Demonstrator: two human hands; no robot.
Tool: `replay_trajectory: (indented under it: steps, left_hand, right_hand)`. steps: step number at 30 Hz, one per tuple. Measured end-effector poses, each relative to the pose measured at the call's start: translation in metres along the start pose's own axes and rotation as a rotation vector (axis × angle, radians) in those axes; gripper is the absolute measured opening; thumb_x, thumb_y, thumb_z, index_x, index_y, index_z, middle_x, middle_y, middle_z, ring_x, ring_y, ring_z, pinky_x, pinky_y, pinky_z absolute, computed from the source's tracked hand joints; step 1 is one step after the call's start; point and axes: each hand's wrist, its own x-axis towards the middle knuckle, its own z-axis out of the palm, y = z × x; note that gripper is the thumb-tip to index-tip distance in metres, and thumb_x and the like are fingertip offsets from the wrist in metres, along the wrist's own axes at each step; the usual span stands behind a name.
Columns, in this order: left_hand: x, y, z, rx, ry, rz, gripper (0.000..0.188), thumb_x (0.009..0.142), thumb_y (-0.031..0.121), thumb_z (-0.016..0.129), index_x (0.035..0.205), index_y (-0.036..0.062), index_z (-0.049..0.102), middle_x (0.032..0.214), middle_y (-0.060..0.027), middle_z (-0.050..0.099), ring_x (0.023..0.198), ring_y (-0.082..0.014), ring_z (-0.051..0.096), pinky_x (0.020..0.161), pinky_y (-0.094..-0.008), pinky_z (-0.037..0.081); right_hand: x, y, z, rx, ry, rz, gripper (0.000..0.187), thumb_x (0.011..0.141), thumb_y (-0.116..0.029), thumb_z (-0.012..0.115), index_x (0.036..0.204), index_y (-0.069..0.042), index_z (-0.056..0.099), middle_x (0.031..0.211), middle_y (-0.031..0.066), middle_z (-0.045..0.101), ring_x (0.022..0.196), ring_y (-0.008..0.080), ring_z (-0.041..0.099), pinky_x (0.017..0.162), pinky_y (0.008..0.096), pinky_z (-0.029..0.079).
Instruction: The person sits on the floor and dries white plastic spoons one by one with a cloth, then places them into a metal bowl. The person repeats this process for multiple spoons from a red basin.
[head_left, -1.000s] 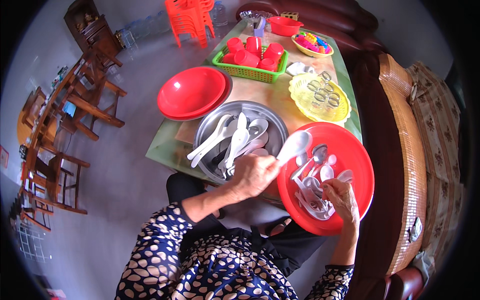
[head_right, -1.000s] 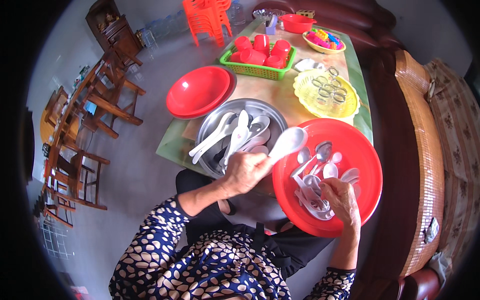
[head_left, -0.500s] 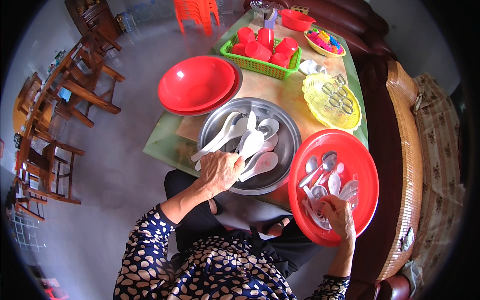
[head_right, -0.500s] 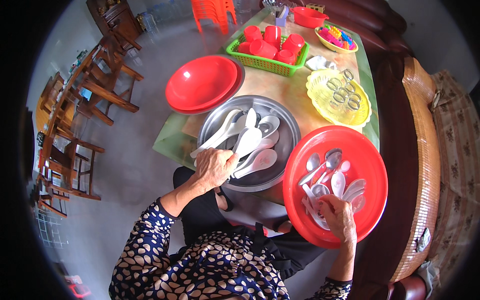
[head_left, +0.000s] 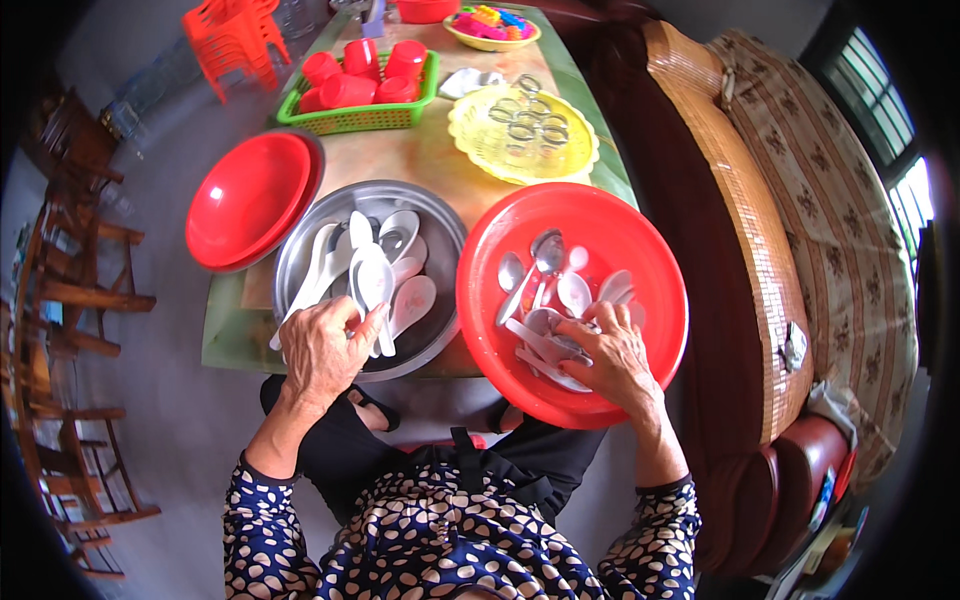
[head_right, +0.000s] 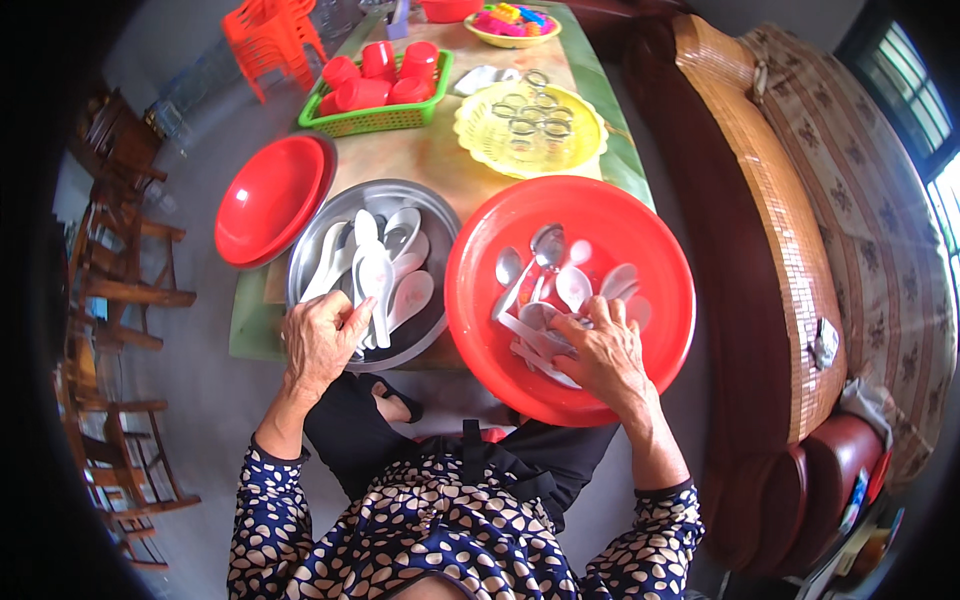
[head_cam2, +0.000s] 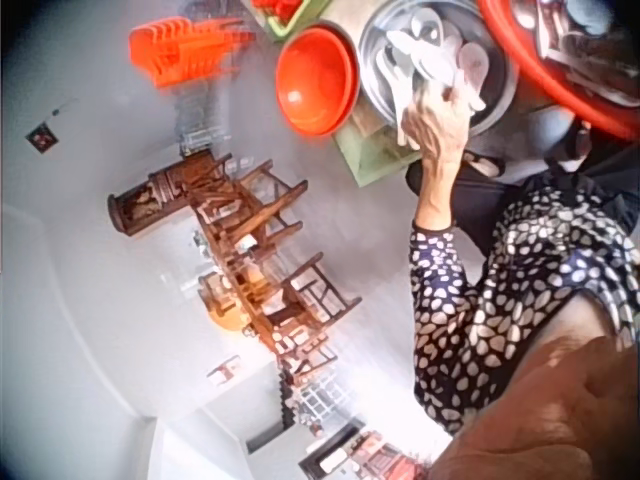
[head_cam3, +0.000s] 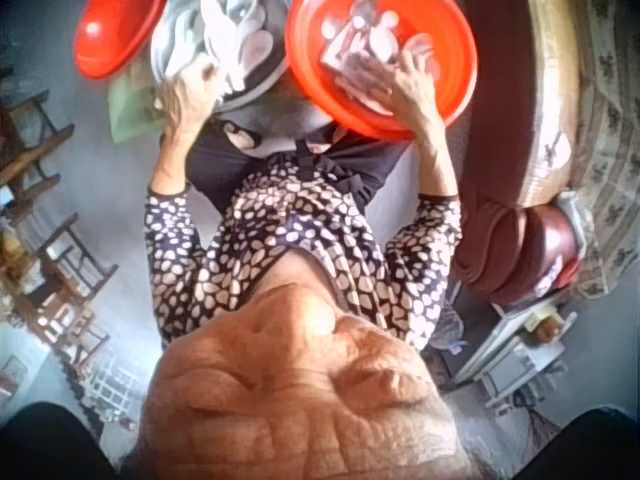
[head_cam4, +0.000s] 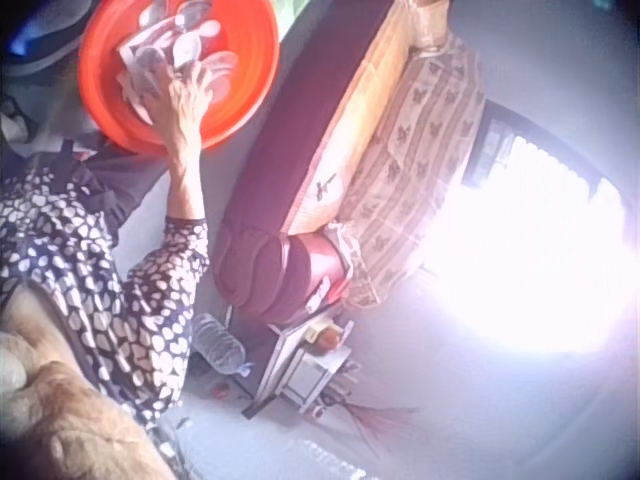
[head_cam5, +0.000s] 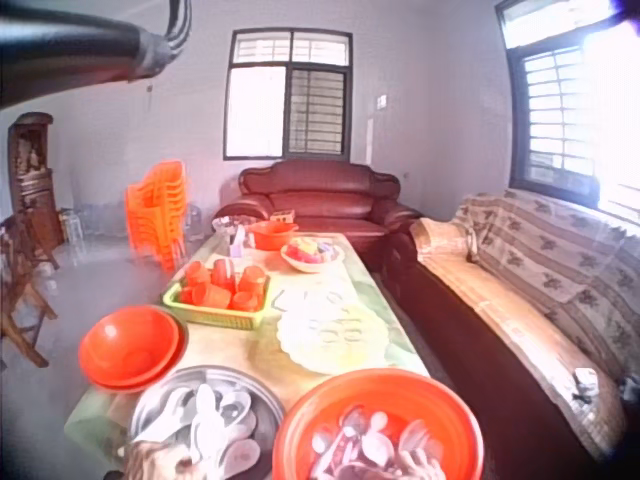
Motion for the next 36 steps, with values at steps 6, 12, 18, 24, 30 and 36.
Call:
replay_trajectory:
  steps: [6,12,18,24,30,36]
  left_hand:
    - [0.027,0.065,0.034,-0.169,-0.08,0.43,0.013,0.068,0.011,0.072,0.072,0.0061,0.06,0.07,-0.0061,0.056,0.07,-0.0234,0.055,0.062,-0.0349,0.046]
    - [0.038,0.121,0.103,0.02,-0.394,0.833,0.011,0.072,0.008,0.058,0.082,0.0046,0.057,0.088,-0.0083,0.052,0.087,-0.0248,0.051,0.069,-0.0365,0.045]
    - [0.034,0.111,0.149,0.04,-0.56,0.93,0.011,0.07,0.009,0.056,0.08,0.0066,0.053,0.085,-0.0102,0.05,0.086,-0.0272,0.051,0.064,-0.0406,0.041]
    - [0.05,0.104,0.124,-0.204,-0.899,0.644,0.026,0.072,0.019,0.064,0.089,0.0007,0.057,0.085,-0.0151,0.054,0.084,-0.032,0.056,0.072,-0.0395,0.044]
    - [0.063,0.11,0.106,-0.593,-1.134,0.144,0.016,0.081,0.016,0.061,0.084,0.0001,0.061,0.074,-0.0061,0.061,0.074,-0.0143,0.058,0.068,-0.0308,0.045]
    - [0.064,0.118,0.104,-0.811,-1.131,-0.151,0.022,0.078,0.006,0.054,0.098,-0.004,0.052,0.081,-0.0083,0.057,0.078,-0.0162,0.058,0.07,-0.0287,0.048]
  right_hand:
    - [-0.015,0.03,0.008,0.215,-0.047,0.236,0.025,0.07,-0.008,0.061,0.095,-0.009,0.064,0.09,0.0162,0.053,0.088,0.0331,0.056,0.076,0.0396,0.049]
    - [-0.016,0.043,0.004,0.11,0.296,0.242,0.022,0.068,-0.007,0.061,0.089,-0.003,0.059,0.086,0.0157,0.052,0.085,0.033,0.055,0.071,0.0411,0.048]
    - [-0.006,0.04,0.02,-0.092,-0.054,0.091,0.014,0.073,-0.016,0.059,0.084,-0.009,0.065,0.097,0.0163,0.052,0.09,0.0359,0.055,0.064,0.0415,0.053]
    - [0.013,0.054,0.019,-0.146,0.199,0.239,0.021,0.067,-0.009,0.061,0.088,-0.004,0.063,0.098,0.0149,0.053,0.092,0.0333,0.054,0.066,0.0389,0.053]
    - [0.01,0.065,0.009,0.253,0.379,0.309,0.021,0.069,-0.008,0.059,0.089,-0.001,0.059,0.087,0.0161,0.054,0.088,0.0321,0.053,0.077,0.0403,0.043]
    - [0.008,0.049,-0.006,0.499,0.447,0.359,0.019,0.07,-0.008,0.058,0.086,0.0,0.054,0.087,0.0189,0.051,0.082,0.0365,0.053,0.072,0.0433,0.044]
